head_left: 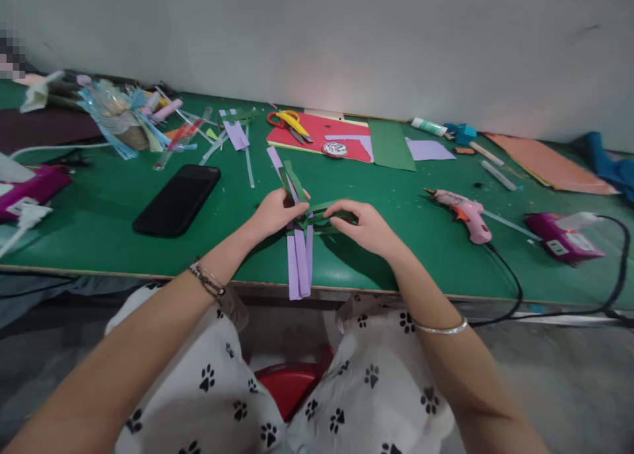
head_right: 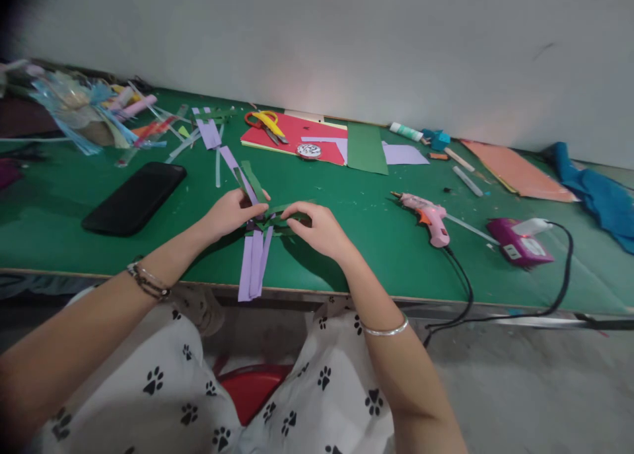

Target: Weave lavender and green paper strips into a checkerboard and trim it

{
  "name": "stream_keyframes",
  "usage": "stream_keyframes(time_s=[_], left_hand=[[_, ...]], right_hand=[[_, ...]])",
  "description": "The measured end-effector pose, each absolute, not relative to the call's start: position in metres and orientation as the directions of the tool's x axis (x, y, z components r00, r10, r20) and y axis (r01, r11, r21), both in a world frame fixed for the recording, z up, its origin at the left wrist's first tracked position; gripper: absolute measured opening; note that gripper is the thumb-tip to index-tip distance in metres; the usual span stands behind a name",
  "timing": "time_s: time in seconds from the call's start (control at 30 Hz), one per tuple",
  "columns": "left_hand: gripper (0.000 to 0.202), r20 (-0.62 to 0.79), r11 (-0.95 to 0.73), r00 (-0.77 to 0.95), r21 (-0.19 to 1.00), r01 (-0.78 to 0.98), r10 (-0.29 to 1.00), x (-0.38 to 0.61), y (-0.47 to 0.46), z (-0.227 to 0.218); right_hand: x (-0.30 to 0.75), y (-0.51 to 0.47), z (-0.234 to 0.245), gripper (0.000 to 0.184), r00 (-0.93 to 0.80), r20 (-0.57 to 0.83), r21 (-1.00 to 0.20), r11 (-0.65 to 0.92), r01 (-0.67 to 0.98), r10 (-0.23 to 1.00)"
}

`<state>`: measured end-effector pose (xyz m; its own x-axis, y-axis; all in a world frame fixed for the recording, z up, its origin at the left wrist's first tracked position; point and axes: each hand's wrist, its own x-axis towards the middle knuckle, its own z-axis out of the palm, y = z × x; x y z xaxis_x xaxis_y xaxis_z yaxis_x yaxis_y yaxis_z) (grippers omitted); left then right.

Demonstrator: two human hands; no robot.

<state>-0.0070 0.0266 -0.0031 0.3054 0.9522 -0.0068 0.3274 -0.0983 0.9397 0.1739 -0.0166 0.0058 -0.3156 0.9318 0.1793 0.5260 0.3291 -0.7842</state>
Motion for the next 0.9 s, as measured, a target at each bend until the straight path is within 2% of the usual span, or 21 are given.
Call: stream_keyframes(time_s=[0.23, 0.6, 0.73, 0.9], left_hand=[[0.016, 0.007, -0.114, 0.315, 0.940, 0.322, 0.949, -0.008, 0.027, -0.004], [0.017, -0.023, -0.077, 0.303, 0.946, 0.315, 0.953, -0.007, 0.027, -0.005], [0.016, -0.012, -0.088, 0.312, 0.949, 0.304, 0.950, -0.007, 0.026, -0.004], [0.010, 0.038, -0.127, 0.301, 0.951, 0.282, 0.953, -0.008, 0.026, -0.003]], right_hand=[[0.174, -0.016, 0.002, 0.016, -0.347, 0.192, -0.682, 0.379, 0.626, 0.918], [0.167, -0.016, -0.001, 0.012, -0.261, 0.188, -0.552, 0.321, 0.770, 0.947], [0.162, -0.016, 0.001, 0.014, -0.314, 0.183, -0.501, 0.363, 0.786, 0.932], [0.160, -0.017, -0.002, 0.022, -0.400, 0.176, -0.499, 0.432, 0.751, 0.899]])
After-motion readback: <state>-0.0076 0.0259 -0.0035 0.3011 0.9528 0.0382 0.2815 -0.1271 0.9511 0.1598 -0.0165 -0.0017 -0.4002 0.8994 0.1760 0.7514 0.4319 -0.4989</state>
